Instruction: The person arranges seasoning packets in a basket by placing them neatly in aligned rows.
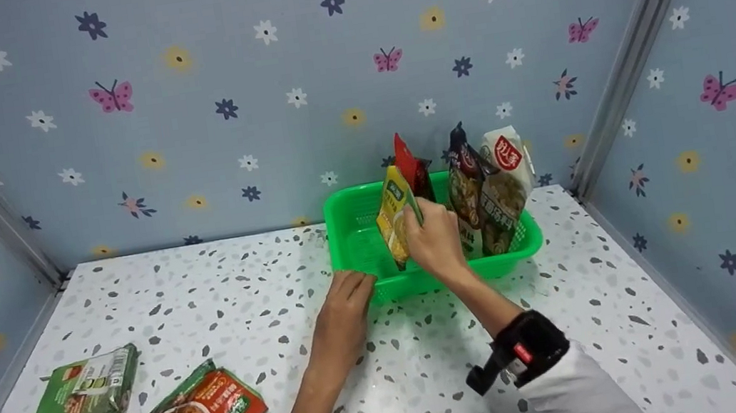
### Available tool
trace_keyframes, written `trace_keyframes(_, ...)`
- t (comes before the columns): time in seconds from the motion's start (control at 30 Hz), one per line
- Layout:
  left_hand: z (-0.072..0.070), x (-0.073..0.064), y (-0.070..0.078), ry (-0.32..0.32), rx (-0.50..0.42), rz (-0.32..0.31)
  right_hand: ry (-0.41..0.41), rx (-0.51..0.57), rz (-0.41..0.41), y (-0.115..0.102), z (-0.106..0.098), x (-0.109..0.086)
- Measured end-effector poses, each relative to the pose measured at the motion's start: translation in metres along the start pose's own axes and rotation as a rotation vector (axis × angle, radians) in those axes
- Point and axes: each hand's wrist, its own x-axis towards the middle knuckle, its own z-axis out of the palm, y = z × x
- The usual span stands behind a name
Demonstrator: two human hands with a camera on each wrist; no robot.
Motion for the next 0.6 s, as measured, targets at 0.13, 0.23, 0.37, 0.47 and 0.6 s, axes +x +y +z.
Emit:
trace_keyframes(0.13, 0.000, 0.000, 0.001, -0.008, 0.010, -0.011, -0.021, -0.045, -0.029, 0.012, 0.010, 0.004)
trace_keyframes(0.23, 0.000, 0.000, 0.001, -0.019, 0.003, -0.021, -0.045, -0.081, -0.032, 0.019, 0.015, 0.007)
trace_keyframes(0.37, 0.001, -0.001, 0.000, -0.018, 0.002, -0.021, -0.087, -0.121, -0.025, 0.027, 0.020, 0.011)
trace_keyframes(0.47, 0.001, -0.001, 0.000, 0.000, 0.011, -0.009, -0.117, -0.141, -0.020, 0.030, 0.022, 0.012)
trace_keyframes(0.6, 0.002, -0.001, -0.001, 0.029, 0.022, 0.013, -0.134, -0.140, -0.037, 0.034, 0.023, 0.009)
